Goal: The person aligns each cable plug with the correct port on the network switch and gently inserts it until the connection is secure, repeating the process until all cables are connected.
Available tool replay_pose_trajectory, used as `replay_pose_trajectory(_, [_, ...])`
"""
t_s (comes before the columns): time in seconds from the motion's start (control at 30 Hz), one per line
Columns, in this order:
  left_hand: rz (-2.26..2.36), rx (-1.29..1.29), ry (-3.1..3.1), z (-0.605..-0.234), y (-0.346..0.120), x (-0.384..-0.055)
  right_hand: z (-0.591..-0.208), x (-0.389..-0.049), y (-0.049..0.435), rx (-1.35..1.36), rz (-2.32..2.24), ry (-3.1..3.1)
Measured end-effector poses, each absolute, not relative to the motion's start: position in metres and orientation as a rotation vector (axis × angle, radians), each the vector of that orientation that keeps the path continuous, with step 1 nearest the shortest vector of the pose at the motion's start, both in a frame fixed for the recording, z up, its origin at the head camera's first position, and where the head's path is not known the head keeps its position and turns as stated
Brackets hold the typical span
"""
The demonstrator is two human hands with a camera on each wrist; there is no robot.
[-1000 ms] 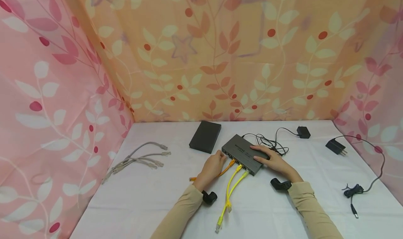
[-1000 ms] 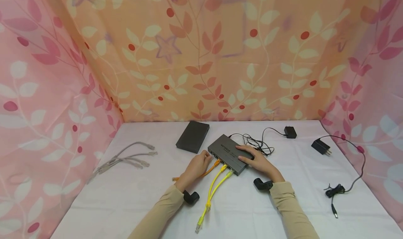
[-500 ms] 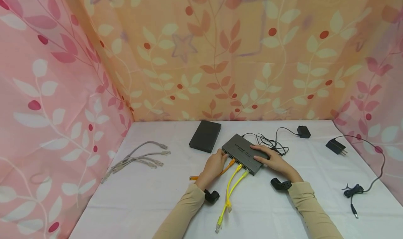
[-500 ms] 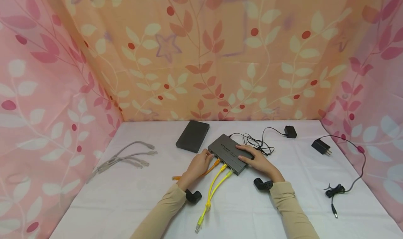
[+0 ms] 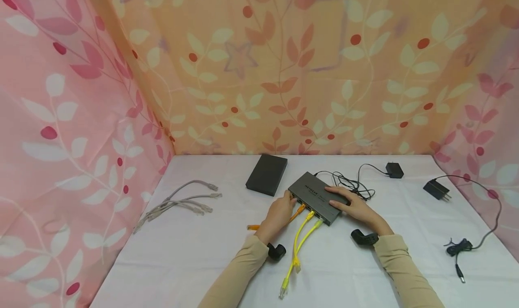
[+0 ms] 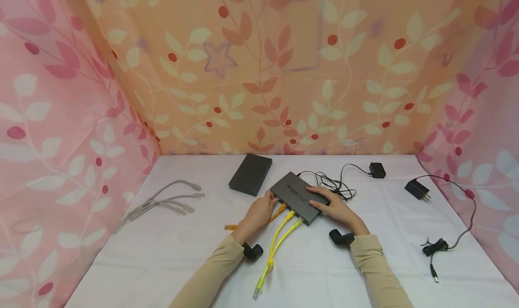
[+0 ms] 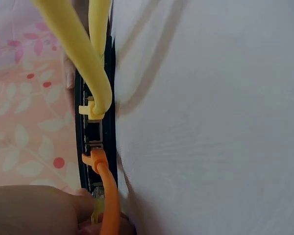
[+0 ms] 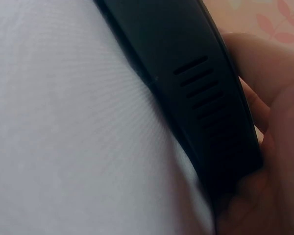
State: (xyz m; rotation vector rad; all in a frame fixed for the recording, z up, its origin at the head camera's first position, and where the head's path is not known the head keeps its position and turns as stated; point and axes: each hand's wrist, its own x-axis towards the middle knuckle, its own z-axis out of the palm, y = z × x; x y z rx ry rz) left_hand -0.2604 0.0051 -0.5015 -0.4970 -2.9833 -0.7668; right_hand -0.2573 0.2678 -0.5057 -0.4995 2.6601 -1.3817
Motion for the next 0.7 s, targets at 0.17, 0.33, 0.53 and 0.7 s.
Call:
replay_pose_trajectory(0.17, [-0.842,-0.532,-3.085,-0.496,0.0,-0.266,-0.497,-0.254,0.267,-0.528,-1.388,2.641])
replay_pose_trajectory(0.33, [-1.158,-0.624,-3.145,-0.493,-0.013,-0.276,-0.497,-0.253,0.266,-0.538,-1.396,2.639])
replay_pose_trajectory(0.53, [-1.755,-0.574,-3.049,-0.499,-0.019,-0.281,-0.495,-0.253,0.265,-0.527,-1.395,2.65])
replay_pose_trajectory(0.7, [-2.036,-0.46,-2.961,-0.501,-0.018,-0.281,-0.493,-0.252,0.265,-0.518,-1.385,2.655])
